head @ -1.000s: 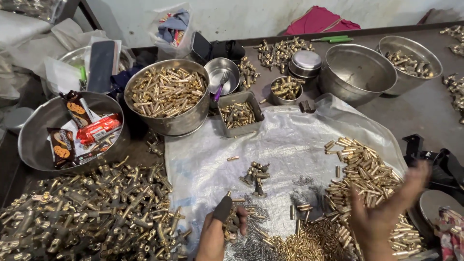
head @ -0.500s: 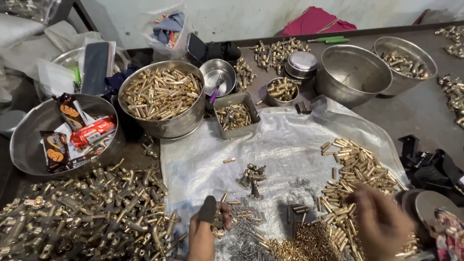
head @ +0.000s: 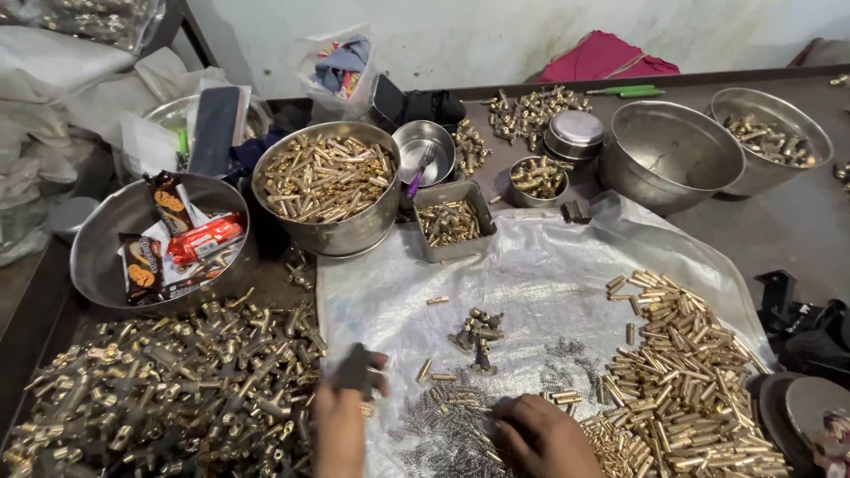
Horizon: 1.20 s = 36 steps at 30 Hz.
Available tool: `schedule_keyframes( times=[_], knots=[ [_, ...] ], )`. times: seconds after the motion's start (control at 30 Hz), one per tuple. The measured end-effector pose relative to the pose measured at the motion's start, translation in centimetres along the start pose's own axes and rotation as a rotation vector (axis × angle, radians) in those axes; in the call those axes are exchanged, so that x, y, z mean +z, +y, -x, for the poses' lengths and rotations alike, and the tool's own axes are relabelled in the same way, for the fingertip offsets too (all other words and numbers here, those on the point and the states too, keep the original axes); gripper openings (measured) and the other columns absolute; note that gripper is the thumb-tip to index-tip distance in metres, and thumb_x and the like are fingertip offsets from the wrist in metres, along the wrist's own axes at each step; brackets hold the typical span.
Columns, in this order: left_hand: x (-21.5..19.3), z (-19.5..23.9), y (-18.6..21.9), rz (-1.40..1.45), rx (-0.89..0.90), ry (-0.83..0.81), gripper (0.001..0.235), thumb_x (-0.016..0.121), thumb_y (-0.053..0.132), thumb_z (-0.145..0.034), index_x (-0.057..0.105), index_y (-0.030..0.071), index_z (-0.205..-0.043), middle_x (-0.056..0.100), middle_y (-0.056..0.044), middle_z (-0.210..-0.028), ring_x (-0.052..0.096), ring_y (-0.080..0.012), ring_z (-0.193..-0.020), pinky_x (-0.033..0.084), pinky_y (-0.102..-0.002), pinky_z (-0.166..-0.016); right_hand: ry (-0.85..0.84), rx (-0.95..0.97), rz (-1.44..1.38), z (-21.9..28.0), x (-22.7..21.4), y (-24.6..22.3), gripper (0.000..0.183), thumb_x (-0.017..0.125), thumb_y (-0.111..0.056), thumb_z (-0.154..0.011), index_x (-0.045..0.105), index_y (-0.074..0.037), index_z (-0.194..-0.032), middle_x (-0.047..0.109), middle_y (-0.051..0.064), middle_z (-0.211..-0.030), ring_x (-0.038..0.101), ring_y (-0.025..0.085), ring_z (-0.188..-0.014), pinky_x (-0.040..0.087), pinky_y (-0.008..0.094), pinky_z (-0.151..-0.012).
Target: Sorting small brass components on a workbench in a metal fabrication facility.
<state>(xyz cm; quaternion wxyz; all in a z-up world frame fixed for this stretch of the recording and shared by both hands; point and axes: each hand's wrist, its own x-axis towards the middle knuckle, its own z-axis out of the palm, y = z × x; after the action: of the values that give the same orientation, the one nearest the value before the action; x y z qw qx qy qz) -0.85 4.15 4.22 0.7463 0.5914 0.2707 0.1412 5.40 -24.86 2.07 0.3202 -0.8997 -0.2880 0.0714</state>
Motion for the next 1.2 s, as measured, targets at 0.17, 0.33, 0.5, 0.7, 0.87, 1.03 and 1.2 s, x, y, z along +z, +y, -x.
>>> schedule_keyframes(
  times=[0.17, 0.33, 0.5, 0.7, 0.87, 1.03, 1.2],
  knots=[
    [-7.0, -0.4, 7.3, 0.076, 0.219, 0.257, 0.032, 0.049, 0.026, -0.102, 0.072, 0.004, -0.101, 0.071, -0.004, -0.082, 0.064, -0.0120, -0.071, 0.050, -0.027, -0.062, -0.011, 0.057, -0.039, -0.6, -0.3, -0.4, 0.025, 0.075, -0.021, -0.084, 0.077, -0.013, -0.108, 0.076, 0.007, -0.099, 0.074, 0.026, -0.096, 0.058, 0.037, -0.087],
    [-9.1, 2.4, 16.3, -0.758, 0.493, 0.786, 0.032, 0.066, 0.012, -0.085, 0.067, 0.004, -0.116, 0.047, -0.023, -0.138, 0.054, -0.0301, -0.120, 0.058, -0.042, -0.083, -0.055, 0.156, -0.062, -1.1, -0.7, -1.3, 0.023, 0.075, -0.022, -0.086, 0.078, -0.016, -0.108, 0.078, 0.003, -0.106, 0.076, 0.022, -0.097, 0.059, 0.035, -0.088],
    [-13.1, 0.8, 13.7, -1.399, 0.659, 0.826, 0.046, 0.075, 0.008, -0.070, 0.073, 0.002, -0.116, 0.056, -0.022, -0.137, 0.045, -0.0413, -0.141, 0.034, -0.063, -0.113, -0.035, 0.114, -0.065, -0.8, -0.1, -0.1, 0.023, 0.075, -0.023, -0.086, 0.078, -0.014, -0.107, 0.078, 0.005, -0.101, 0.077, 0.022, -0.097, 0.059, 0.034, -0.088],
    [-3.7, 0.5, 9.1, -0.865, 0.819, 0.308, 0.047, 0.072, 0.011, -0.079, 0.067, 0.006, -0.126, 0.059, -0.016, -0.136, 0.050, -0.0332, -0.140, 0.037, -0.050, -0.123, 0.230, 0.293, -0.270, -0.2, -2.1, -1.1, 0.060, 0.078, -0.015, -0.080, 0.059, -0.017, -0.137, 0.077, 0.009, -0.107, 0.076, 0.020, -0.098, 0.058, 0.038, -0.090],
    [5.3, 1.4, 6.6, -1.021, 0.262, -0.292, 0.056, 0.077, 0.005, -0.072, 0.067, 0.015, -0.126, 0.048, -0.006, -0.152, 0.040, -0.0279, -0.140, 0.028, -0.044, -0.117, 0.714, 0.033, -0.191, 2.3, -8.4, 2.0, 0.034, 0.077, -0.008, -0.084, 0.062, -0.008, -0.115, 0.070, 0.010, -0.099, 0.072, 0.017, -0.093, 0.060, 0.031, -0.091],
    [8.6, -1.1, 3.4, -1.013, 0.587, -0.517, 0.070, 0.066, 0.002, -0.075, 0.049, 0.002, -0.142, 0.042, -0.024, -0.148, 0.037, -0.0434, -0.139, 0.032, -0.046, -0.113, 0.495, -0.065, 0.103, 9.9, -23.4, 16.7, 0.046, 0.082, -0.008, -0.076, 0.068, -0.008, -0.120, 0.079, 0.012, -0.106, 0.078, 0.020, -0.094, 0.062, 0.034, -0.080],
    [9.4, -1.9, 3.3, -1.175, 0.479, -0.564, 0.078, 0.065, 0.003, -0.073, 0.045, 0.010, -0.148, 0.051, -0.018, -0.143, 0.043, -0.0371, -0.138, 0.035, -0.046, -0.113, 0.253, -0.178, 0.060, 9.4, -15.5, 13.7, 0.050, 0.078, -0.016, -0.082, 0.068, -0.009, -0.130, 0.082, 0.011, -0.111, 0.081, 0.019, -0.102, 0.066, 0.038, -0.088]
  ],
)
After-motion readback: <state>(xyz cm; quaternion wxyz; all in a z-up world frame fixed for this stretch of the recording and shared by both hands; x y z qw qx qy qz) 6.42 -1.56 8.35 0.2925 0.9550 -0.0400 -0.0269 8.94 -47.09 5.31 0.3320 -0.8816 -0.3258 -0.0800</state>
